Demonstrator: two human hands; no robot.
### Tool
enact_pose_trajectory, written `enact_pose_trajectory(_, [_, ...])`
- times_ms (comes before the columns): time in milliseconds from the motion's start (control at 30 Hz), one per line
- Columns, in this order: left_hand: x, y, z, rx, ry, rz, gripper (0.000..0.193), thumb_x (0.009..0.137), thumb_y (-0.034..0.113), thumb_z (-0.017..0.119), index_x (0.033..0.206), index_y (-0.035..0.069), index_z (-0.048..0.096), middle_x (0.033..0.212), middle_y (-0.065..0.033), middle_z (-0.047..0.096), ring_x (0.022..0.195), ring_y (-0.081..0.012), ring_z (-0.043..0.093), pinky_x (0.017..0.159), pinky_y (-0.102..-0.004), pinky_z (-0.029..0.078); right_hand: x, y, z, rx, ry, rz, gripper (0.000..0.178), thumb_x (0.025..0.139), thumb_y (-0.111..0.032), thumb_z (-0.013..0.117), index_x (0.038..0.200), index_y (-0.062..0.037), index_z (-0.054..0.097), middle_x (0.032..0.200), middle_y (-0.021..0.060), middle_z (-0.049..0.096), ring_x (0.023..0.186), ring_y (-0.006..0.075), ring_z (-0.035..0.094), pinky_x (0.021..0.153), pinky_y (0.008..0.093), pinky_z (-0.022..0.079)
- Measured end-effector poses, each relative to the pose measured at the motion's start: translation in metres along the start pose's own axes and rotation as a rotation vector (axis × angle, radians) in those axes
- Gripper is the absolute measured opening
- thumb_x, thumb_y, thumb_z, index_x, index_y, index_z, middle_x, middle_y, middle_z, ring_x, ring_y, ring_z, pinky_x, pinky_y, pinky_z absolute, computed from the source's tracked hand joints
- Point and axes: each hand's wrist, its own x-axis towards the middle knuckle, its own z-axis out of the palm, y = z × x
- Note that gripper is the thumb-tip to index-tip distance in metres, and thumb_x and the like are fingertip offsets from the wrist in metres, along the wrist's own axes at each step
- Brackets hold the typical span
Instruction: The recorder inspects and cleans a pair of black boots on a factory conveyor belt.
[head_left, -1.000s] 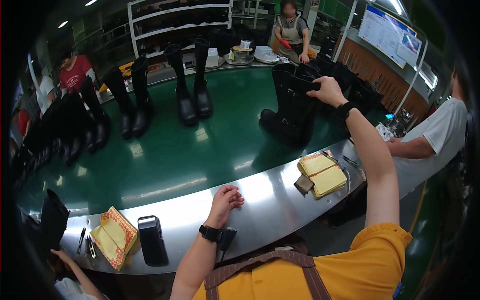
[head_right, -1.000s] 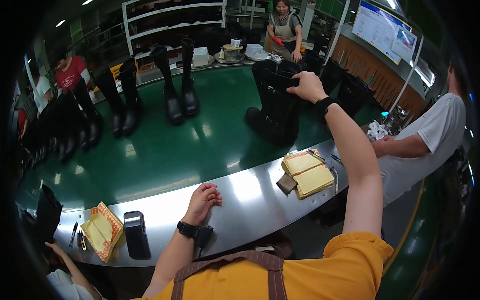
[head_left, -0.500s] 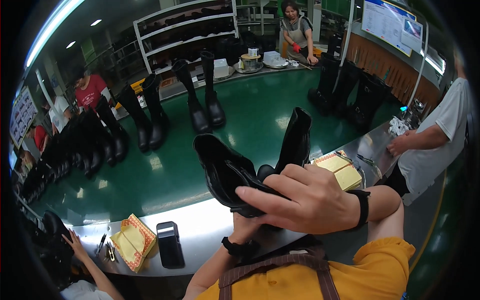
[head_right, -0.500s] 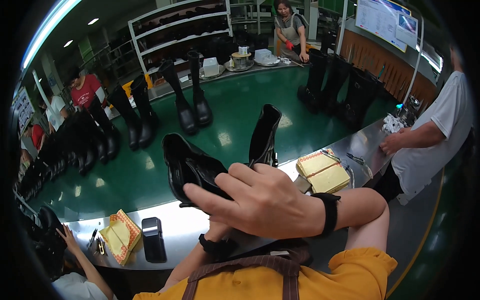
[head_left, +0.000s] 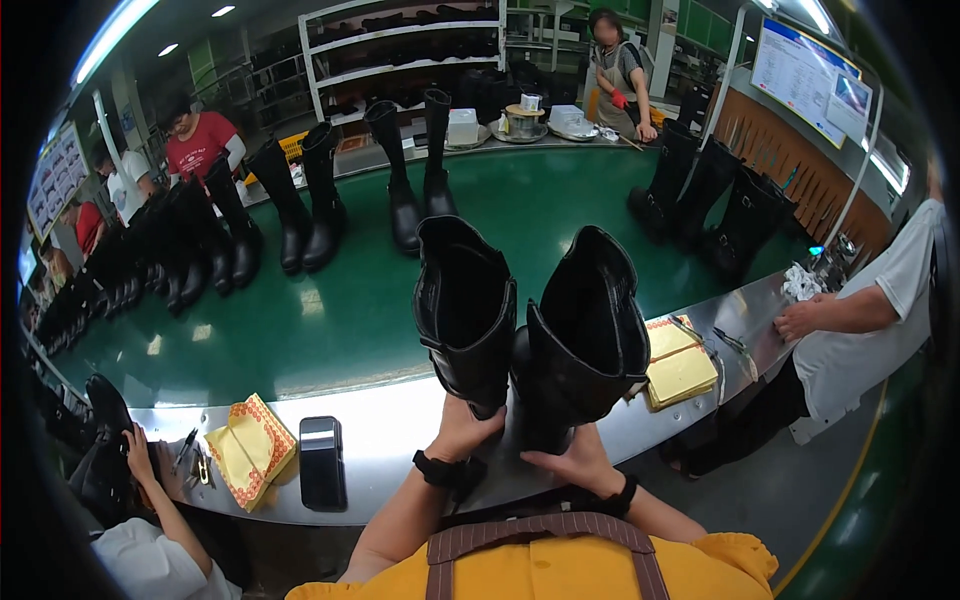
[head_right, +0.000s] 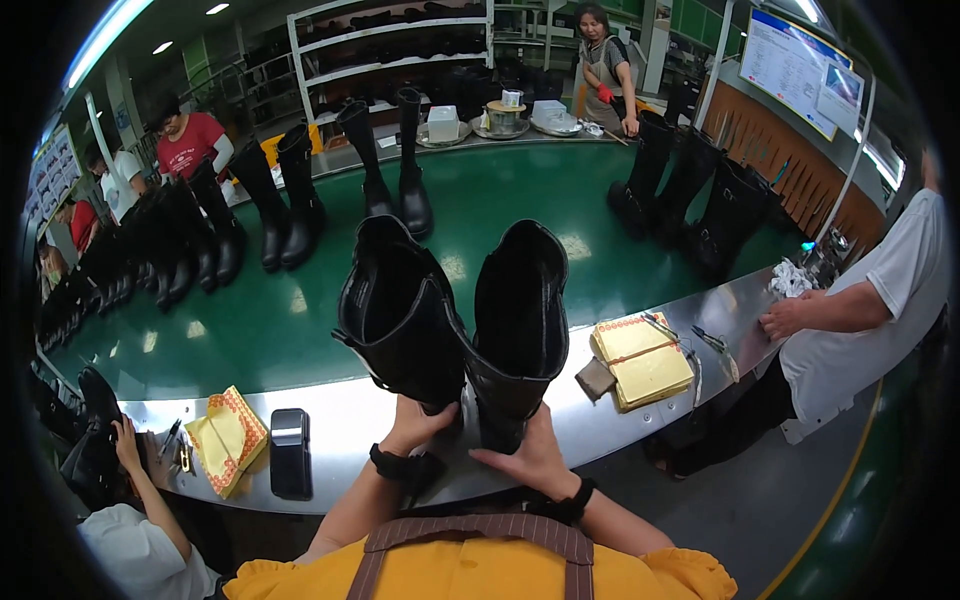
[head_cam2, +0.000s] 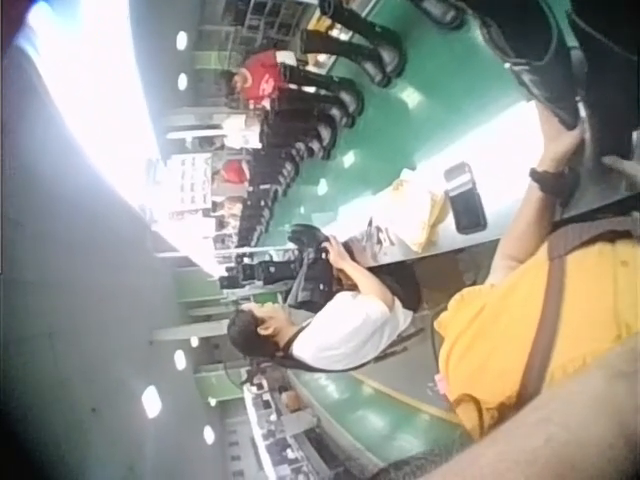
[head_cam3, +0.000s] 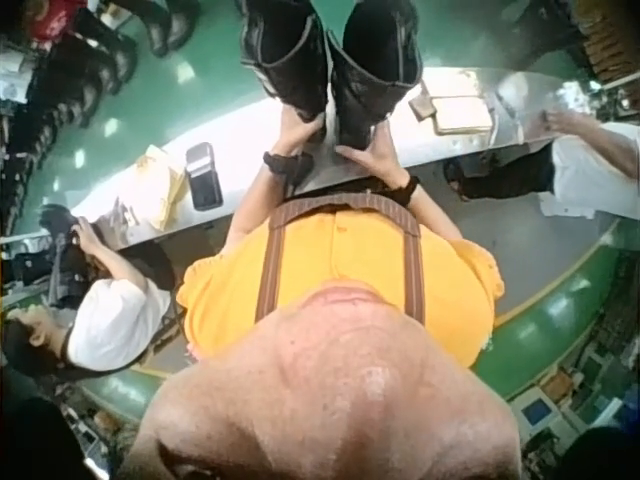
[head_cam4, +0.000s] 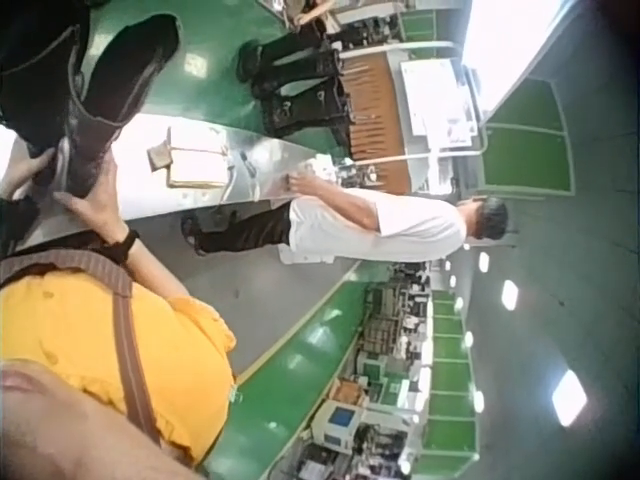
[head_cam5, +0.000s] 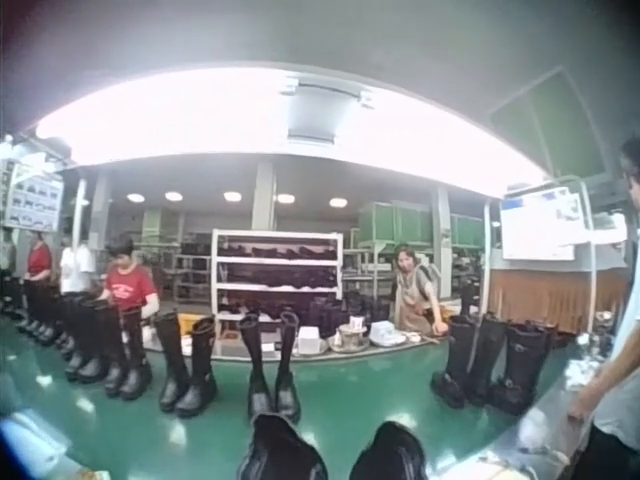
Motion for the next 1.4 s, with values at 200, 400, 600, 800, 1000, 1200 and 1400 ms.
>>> enact_pose_trajectory(200, [0.001,0.008,-0.001,-0.132,0.019,-0.075,0.056,0.066,0.007,0.069,0.12,-0.001,0.056,0.111,-0.0112,0.064,0.103,-0.021,0.06,0.094,-0.0325,0.045,0.007,0.011,0.03,0.106,0.2,0.162,0.083,0.067,-0.013,0.081,0.136,-0.0023,0.037,0.128,0.0196,0.048,0.119,0.0338,0.048,0.101,0.0417,0.039])
enact_pose_trajectory(400, [-0.015,0.013,-0.028,-0.258,0.052,-0.11,0.065,0.066,0.003,0.065,0.128,-0.006,0.048,0.12,-0.0124,0.058,0.112,-0.0213,0.055,0.099,-0.033,0.04,0.005,0.027,-0.016,0.554,0.123,0.382,0.052,0.069,0.0,0.076,0.117,0.004,0.058,0.111,0.0131,0.066,0.102,0.022,0.063,0.093,0.0329,0.047])
enact_pose_trajectory(600, [-0.049,0.014,-0.057,-0.195,-0.065,-0.284,0.077,0.068,0.006,0.07,0.138,-0.002,0.041,0.137,-0.0135,0.047,0.127,-0.0265,0.043,0.11,-0.0357,0.029,0.006,0.021,-0.029,0.342,0.159,0.227,0.047,0.072,-0.018,0.081,0.111,0.0015,0.064,0.106,0.0144,0.069,0.098,0.0237,0.066,0.09,0.0337,0.049])
enact_pose_trajectory(800, [-0.068,0.022,-0.029,-0.048,0.246,-0.219,0.059,0.075,0.013,0.075,0.128,-0.002,0.052,0.125,-0.0138,0.058,0.116,-0.0255,0.053,0.102,-0.0356,0.039,0.007,0.019,-0.016,0.373,0.335,0.329,0.027,0.079,-0.014,0.077,0.099,0.002,0.067,0.09,0.0096,0.071,0.082,0.0165,0.065,0.078,0.0302,0.05])
enact_pose_trajectory(1000, [-0.073,0.018,-0.024,-0.18,0.24,-0.204,0.044,0.083,0.008,0.069,0.124,-0.003,0.055,0.12,-0.0101,0.061,0.109,-0.0196,0.056,0.098,-0.032,0.041,0.004,0.031,-0.032,0.329,0.539,0.221,0.026,0.083,-0.008,0.074,0.103,0.005,0.062,0.093,0.0053,0.065,0.084,0.0145,0.059,0.08,0.0284,0.047])
enact_pose_trajectory(1200, [-0.074,0.02,-0.033,-0.186,0.126,-0.29,0.066,0.08,0.007,0.073,0.137,-0.002,0.041,0.136,-0.0121,0.049,0.122,-0.0212,0.048,0.106,-0.0335,0.034,0.002,0.031,-0.03,0.235,0.4,0.27,0.033,0.081,-0.009,0.076,0.106,0.0072,0.061,0.1,0.0099,0.067,0.09,0.0149,0.063,0.084,0.0273,0.048])
enact_pose_trajectory(1400, [-0.042,0.109,-0.063,0.286,0.67,0.677,0.09,0.075,0.027,0.068,0.144,-0.003,0.018,0.148,-0.0214,0.027,0.132,-0.0341,0.034,0.112,-0.0509,0.02,0.002,0.032,-0.024,0.366,0.451,0.253,0.038,0.081,-0.008,0.076,0.111,0.0074,0.059,0.103,0.0092,0.066,0.091,0.0156,0.063,0.085,0.0274,0.048])
